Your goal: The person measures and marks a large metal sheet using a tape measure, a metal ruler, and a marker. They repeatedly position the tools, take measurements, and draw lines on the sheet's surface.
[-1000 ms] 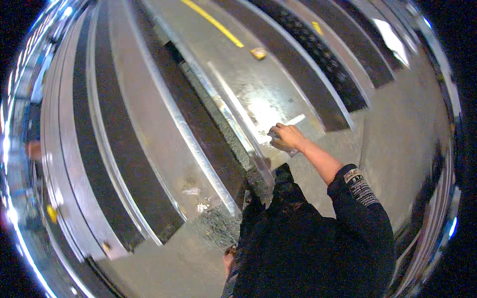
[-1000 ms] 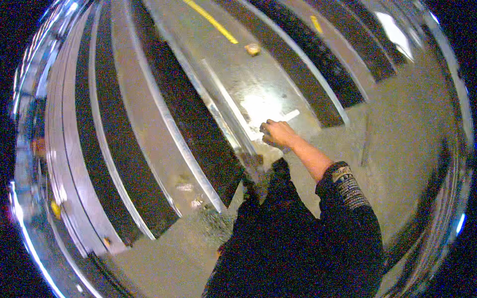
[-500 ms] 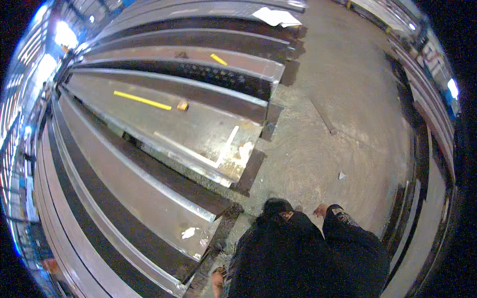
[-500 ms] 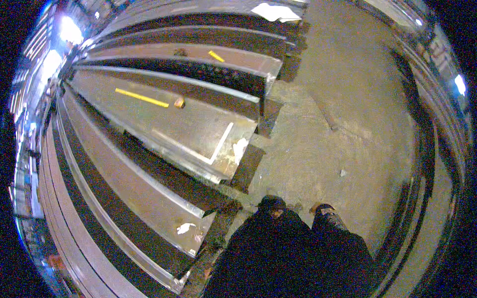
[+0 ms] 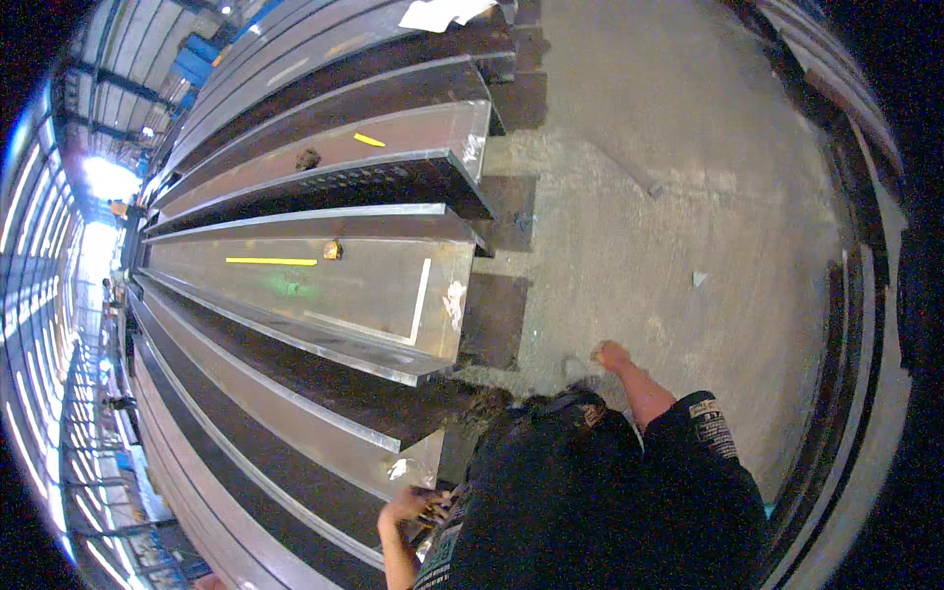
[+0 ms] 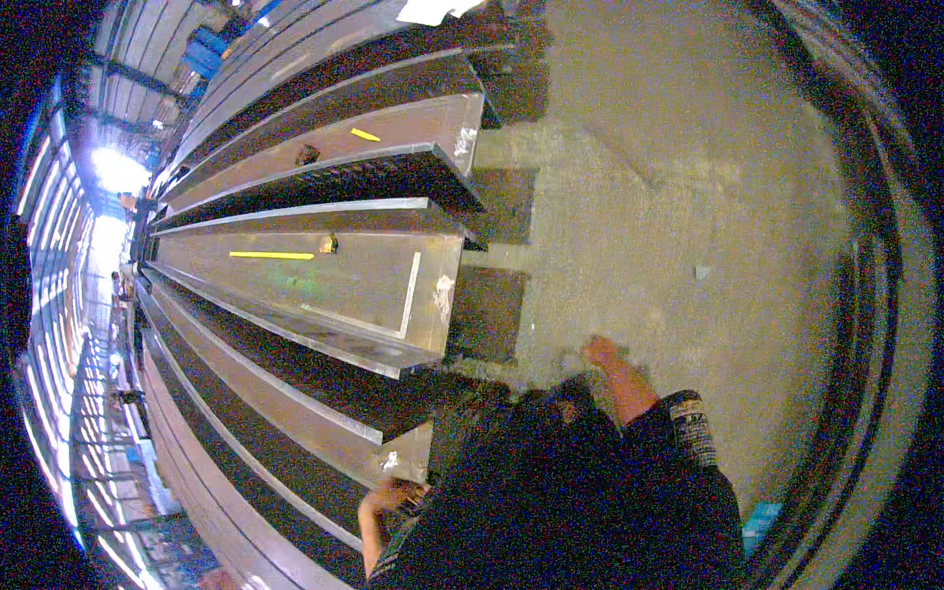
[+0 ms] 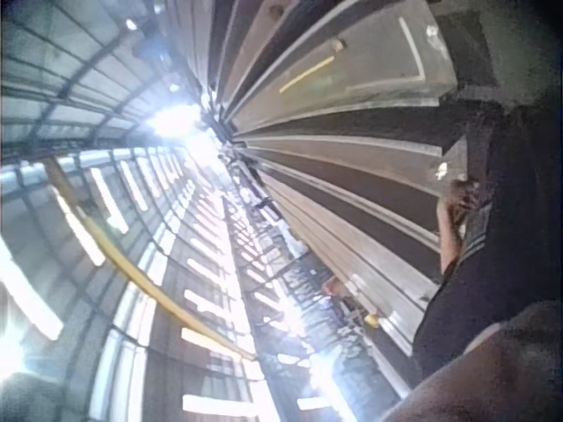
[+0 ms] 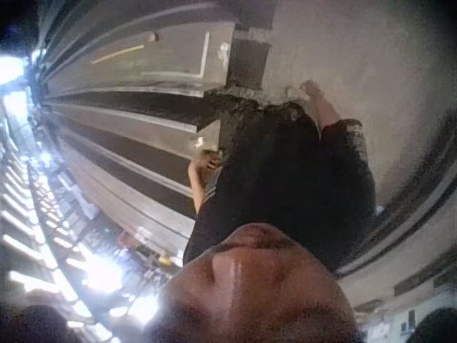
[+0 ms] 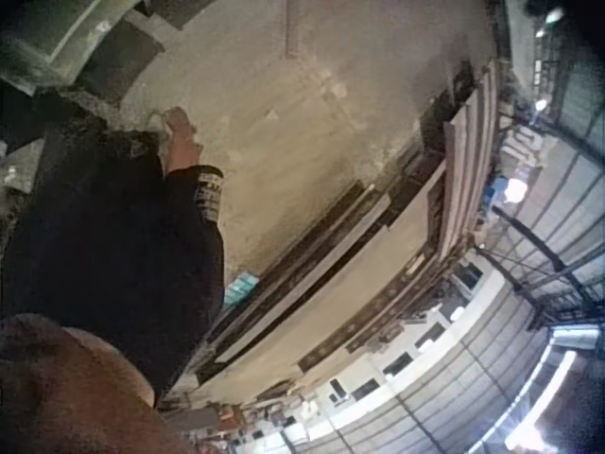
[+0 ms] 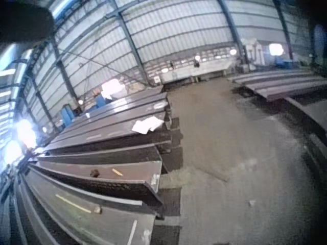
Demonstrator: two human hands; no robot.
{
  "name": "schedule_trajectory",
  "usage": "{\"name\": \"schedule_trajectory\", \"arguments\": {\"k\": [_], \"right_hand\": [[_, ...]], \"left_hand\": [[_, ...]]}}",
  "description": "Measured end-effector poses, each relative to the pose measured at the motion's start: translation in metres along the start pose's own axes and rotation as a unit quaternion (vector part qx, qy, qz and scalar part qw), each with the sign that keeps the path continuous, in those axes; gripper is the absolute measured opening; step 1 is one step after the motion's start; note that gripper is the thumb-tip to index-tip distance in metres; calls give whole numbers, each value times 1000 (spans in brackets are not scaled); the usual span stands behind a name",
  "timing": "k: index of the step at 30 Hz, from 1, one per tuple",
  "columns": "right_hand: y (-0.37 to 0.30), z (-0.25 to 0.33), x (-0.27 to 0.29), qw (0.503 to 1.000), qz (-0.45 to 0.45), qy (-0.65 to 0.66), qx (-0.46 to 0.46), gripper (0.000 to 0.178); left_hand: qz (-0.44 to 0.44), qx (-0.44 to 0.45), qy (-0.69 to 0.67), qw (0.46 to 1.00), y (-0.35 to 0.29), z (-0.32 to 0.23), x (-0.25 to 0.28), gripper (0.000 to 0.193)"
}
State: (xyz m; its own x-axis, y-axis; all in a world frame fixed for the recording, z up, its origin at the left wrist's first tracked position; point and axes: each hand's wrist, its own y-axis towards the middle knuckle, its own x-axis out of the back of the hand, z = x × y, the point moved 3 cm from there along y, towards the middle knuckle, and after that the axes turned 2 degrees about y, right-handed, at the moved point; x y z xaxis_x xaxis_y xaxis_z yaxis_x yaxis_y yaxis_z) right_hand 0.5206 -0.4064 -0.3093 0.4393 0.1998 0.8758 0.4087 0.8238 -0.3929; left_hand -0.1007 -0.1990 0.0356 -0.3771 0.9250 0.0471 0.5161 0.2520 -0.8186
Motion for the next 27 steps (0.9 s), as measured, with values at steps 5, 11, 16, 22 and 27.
{"name": "schedule_trajectory", "arguments": {"k": [5, 11, 16, 22, 27], "right_hand": [[-16, 224, -6, 944, 206, 189, -173, 62], [-40, 265, 34, 953, 141, 245, -105, 63], [-30, 336, 56, 957, 99, 250, -105, 55], [3, 443, 104, 954, 3, 298, -26, 35], [65, 492, 133, 970, -87, 215, 77, 25]], "left_hand": [[-246, 28, 113, 962, -151, -199, 66, 26], [-310, -9, 317, 896, -107, -275, 147, 30], [-205, -110, 422, 876, -23, -239, 266, 28], [-64, -140, 608, 779, 130, -180, 385, 33], [37, -19, 732, 680, 207, -155, 409, 40]]}}
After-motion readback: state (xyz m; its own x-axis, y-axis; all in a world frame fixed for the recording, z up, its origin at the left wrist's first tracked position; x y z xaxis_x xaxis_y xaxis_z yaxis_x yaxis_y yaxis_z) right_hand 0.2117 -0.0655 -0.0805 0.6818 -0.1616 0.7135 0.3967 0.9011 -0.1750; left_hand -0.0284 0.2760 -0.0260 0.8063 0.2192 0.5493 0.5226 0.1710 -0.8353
